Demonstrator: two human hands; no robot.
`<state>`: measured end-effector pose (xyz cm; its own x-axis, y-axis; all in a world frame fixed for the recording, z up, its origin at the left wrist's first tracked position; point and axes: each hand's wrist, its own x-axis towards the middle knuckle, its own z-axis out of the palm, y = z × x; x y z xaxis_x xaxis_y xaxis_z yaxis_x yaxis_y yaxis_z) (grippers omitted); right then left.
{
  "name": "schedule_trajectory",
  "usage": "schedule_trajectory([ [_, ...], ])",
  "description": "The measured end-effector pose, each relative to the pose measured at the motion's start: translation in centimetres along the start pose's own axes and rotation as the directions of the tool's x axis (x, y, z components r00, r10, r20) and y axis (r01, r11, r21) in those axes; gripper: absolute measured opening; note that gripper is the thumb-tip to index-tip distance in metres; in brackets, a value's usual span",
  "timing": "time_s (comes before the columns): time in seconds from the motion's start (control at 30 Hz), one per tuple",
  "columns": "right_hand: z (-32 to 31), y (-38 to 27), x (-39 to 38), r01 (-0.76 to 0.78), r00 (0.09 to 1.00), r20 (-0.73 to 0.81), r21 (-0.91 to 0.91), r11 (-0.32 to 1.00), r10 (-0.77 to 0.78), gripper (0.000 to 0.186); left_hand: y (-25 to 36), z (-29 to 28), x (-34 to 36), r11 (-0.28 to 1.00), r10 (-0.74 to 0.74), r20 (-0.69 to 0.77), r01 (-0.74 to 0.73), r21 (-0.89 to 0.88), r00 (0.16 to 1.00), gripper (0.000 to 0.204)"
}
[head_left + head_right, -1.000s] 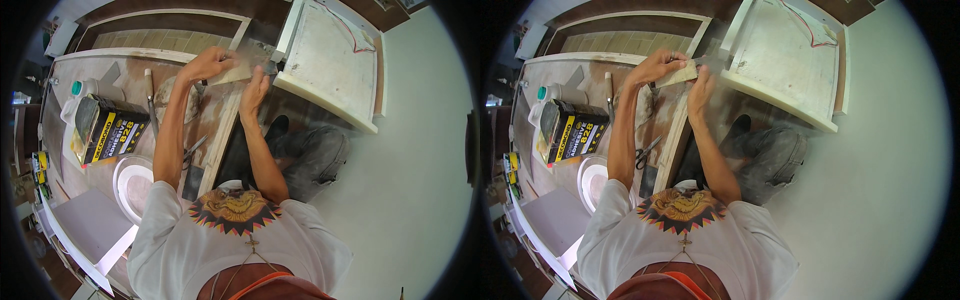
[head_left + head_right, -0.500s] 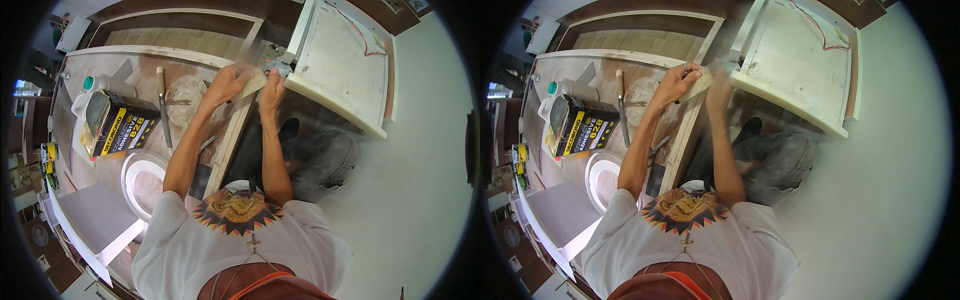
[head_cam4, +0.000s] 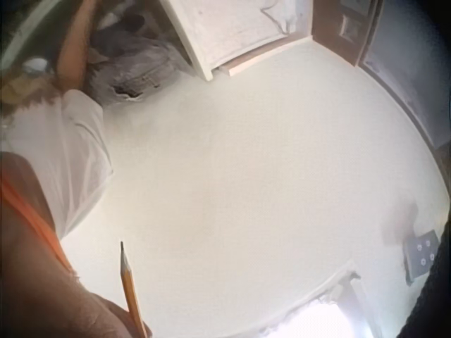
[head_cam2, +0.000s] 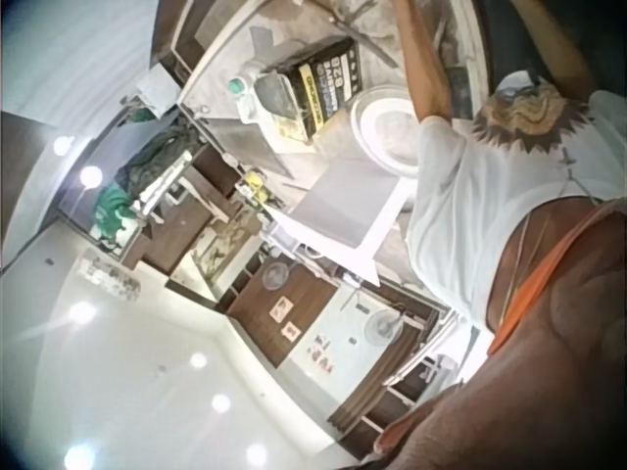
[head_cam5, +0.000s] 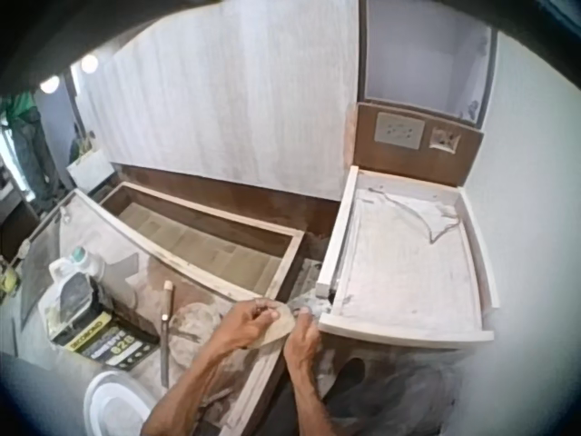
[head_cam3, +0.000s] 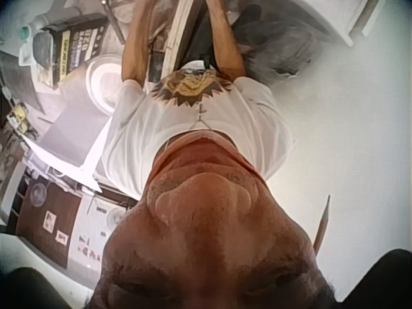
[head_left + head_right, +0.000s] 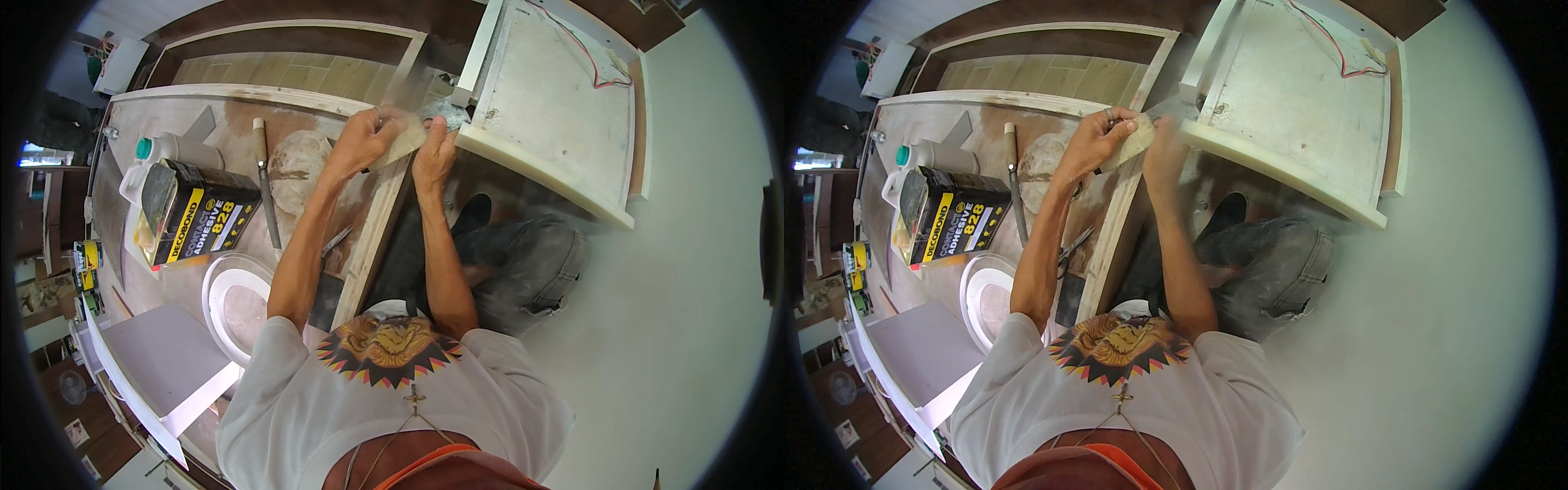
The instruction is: The person sits on the floor and uses a chisel, sandpaper, and a scraper to smooth and clean the edges of a white cabinet. They repeatedly scrape, sand, and wipe the cabinet edge, handling tools and debris throughout the process.
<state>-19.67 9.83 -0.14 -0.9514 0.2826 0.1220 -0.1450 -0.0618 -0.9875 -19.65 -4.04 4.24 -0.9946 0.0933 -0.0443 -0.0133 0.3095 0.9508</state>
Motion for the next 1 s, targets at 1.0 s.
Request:
schedule_trajectory([
  [1.0, -0.8, 2.1, 3.4, -0.177, 0.984, 0.132, 0.706, 0.685, 0.119, 0.033, -1.5, -3.6, -9.1, 0.978, -0.15, -0.039, 0.142, -0.154, 0.988, 0.023],
])
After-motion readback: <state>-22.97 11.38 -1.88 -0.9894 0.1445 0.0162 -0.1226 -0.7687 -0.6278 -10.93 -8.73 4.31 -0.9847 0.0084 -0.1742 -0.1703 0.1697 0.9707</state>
